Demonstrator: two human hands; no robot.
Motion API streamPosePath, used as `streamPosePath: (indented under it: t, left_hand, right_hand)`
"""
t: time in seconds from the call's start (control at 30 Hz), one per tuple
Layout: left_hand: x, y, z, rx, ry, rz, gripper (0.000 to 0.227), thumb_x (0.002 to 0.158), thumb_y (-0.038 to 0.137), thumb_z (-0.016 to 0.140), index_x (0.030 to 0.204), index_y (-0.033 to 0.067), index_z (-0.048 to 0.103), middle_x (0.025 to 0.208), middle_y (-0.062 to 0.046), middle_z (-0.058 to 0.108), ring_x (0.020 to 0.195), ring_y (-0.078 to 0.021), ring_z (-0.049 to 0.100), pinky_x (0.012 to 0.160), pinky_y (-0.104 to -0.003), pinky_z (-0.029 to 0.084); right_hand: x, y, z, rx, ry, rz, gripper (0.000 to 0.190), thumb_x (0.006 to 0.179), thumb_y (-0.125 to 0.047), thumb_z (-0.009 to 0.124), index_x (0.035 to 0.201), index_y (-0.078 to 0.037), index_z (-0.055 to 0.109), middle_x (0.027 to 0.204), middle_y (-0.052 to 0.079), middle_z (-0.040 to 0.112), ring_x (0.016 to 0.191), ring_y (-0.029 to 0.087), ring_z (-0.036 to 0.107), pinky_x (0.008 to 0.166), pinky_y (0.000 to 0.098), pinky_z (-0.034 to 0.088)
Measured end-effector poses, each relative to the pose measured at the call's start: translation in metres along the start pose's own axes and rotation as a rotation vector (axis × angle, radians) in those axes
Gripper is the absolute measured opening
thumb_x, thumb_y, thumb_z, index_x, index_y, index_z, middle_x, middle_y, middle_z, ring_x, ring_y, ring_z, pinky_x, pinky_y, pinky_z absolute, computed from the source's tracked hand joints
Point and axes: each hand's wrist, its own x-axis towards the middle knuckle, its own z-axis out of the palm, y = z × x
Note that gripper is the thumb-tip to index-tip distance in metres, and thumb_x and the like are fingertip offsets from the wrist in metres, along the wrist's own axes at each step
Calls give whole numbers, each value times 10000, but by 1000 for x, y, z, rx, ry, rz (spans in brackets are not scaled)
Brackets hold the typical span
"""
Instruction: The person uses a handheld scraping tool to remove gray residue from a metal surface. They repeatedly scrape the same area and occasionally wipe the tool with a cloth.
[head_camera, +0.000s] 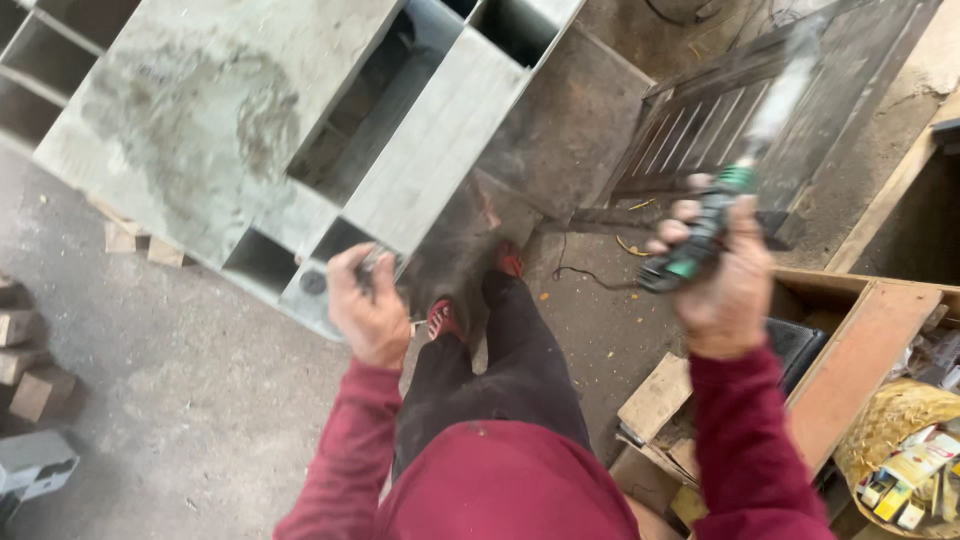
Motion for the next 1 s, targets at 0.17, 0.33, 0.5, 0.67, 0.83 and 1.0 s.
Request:
streamPosePath:
  t: [0.17,0.33,0.5,0.67,0.83,1.0]
  left_hand:
    - [1,34,22,-152,-34,9,242,1054,30,647,1274,0,552,1191,-109,607,1061,-199,634,942,-305,539]
    - [41,65,79,-68,-173,-33,266,1000,28,683,1252,10,596,1208,-129,624,1065,-208,656,932,-307,542]
    - [96,60,157,92,-218,10,276,967,63,726,1219,9,628,1174,-141,650,1023,-232,661,879,-315,548]
    - [129,41,197,246,-186,44,284,953,79,745,1210,21,640,1163,-155,663,1001,-251,678,843,-338,557]
    - [124,31,198,315,-134,32,280,928,86,754,1187,37,657,1119,-148,693,979,-257,706,834,-342,573]
    - [116,27,205,302,-86,-61,308,904,122,777,1184,51,670,1105,-149,695,928,-235,715,801,-306,582]
  right_hand:
    - [81,102,-6,204,139,207,382,1020,-392,552,1205,-59,569,985,62,633,928,223,661,891,476,584]
    - [193,179,-52,241,242,403,255,1010,-308,595,1067,-67,534,935,90,635,848,246,674,794,489,607]
    - [320,217,-136,-316,351,229,280,1016,-159,665,1227,11,596,920,62,627,786,189,632,701,339,552]
    - [407,229,-185,-555,565,151,411,951,-149,730,1294,7,566,958,59,657,780,142,626,689,314,540]
    - [425,230,-186,-714,740,296,510,905,-163,728,1360,-26,543,989,84,684,783,164,624,664,349,513]
    - [427,225,-173,-1073,572,274,663,844,-312,842,1347,11,555,1186,177,707,1072,263,678,900,373,524]
